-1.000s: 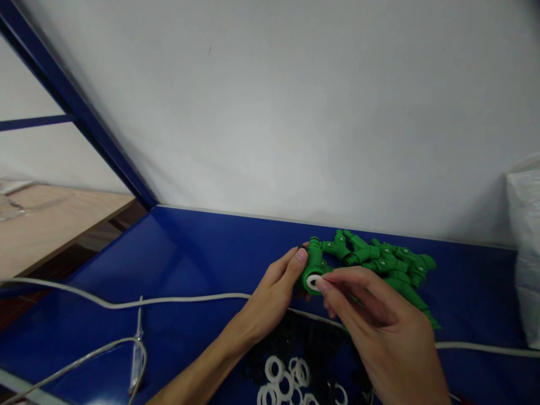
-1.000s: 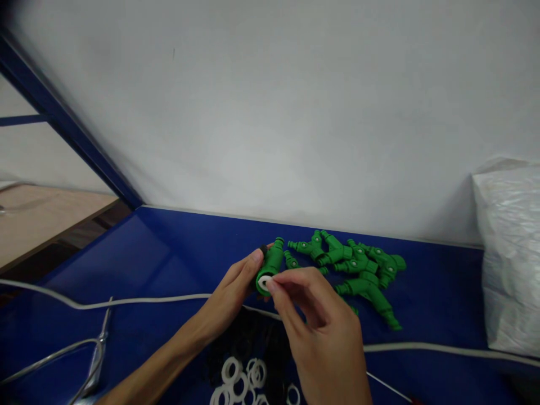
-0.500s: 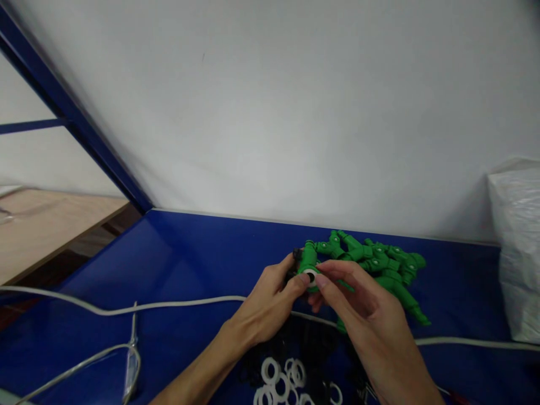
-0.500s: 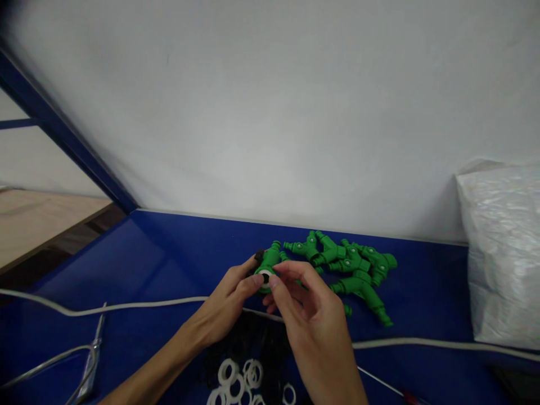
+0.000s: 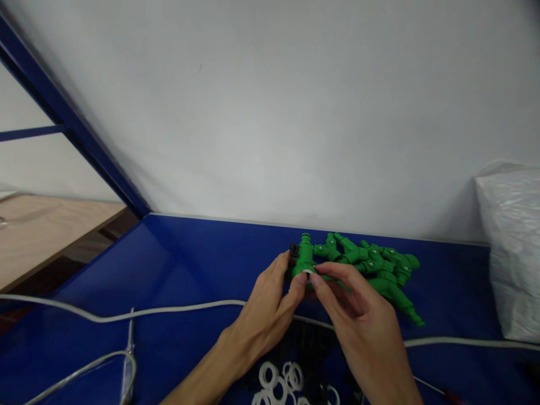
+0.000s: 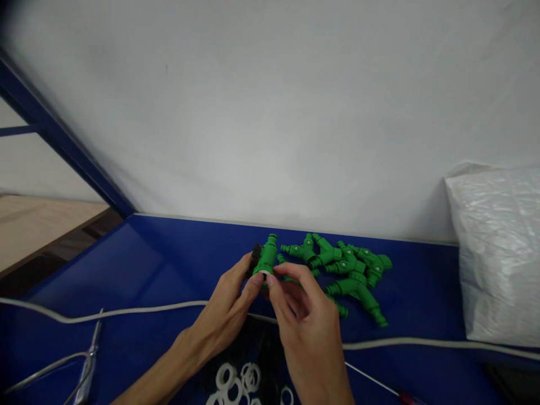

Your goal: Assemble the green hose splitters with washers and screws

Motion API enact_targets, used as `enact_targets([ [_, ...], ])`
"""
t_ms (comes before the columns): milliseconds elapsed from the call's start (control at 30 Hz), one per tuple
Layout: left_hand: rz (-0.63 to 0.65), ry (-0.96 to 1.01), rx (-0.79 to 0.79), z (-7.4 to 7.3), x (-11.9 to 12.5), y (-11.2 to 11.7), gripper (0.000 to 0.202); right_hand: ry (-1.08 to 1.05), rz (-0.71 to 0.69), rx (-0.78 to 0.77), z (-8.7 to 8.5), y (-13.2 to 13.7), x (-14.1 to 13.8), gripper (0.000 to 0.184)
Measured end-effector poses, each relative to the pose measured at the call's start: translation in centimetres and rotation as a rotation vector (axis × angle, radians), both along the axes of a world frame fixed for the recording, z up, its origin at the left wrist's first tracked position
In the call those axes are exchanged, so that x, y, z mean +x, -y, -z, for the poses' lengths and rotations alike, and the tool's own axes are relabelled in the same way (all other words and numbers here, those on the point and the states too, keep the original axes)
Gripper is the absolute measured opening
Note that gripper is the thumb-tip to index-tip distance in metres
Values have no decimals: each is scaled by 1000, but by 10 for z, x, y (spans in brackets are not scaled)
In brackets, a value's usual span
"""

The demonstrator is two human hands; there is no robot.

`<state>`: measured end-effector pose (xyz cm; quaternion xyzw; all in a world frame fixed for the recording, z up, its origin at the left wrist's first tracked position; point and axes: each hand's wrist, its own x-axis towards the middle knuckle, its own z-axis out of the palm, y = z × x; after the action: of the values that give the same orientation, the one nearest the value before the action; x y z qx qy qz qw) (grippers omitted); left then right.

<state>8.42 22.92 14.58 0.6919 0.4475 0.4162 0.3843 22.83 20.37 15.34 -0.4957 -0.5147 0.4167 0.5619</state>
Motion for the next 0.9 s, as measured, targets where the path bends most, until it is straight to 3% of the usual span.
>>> enact_targets([
  [167, -91, -25, 56, 5, 2, 2, 31, 61, 55, 96, 3, 2, -7, 17],
  [300, -67, -3, 46, 4, 2, 1, 30, 107, 85, 152, 8, 2, -9, 14],
  [533, 8, 61, 6, 2, -1, 1, 56, 94, 35, 80, 2, -2, -2, 15],
  [667, -19, 207, -155, 4, -4, -7, 52, 78, -38, 55, -4, -3, 1, 19],
  [767, -72, 401, -273, 12, -9, -19, 33, 92, -37, 37, -5, -4, 5, 23],
  [900, -130, 609, -326, 23, -17, -35, 25, 175, -26, 37, -5, -8, 14, 23],
])
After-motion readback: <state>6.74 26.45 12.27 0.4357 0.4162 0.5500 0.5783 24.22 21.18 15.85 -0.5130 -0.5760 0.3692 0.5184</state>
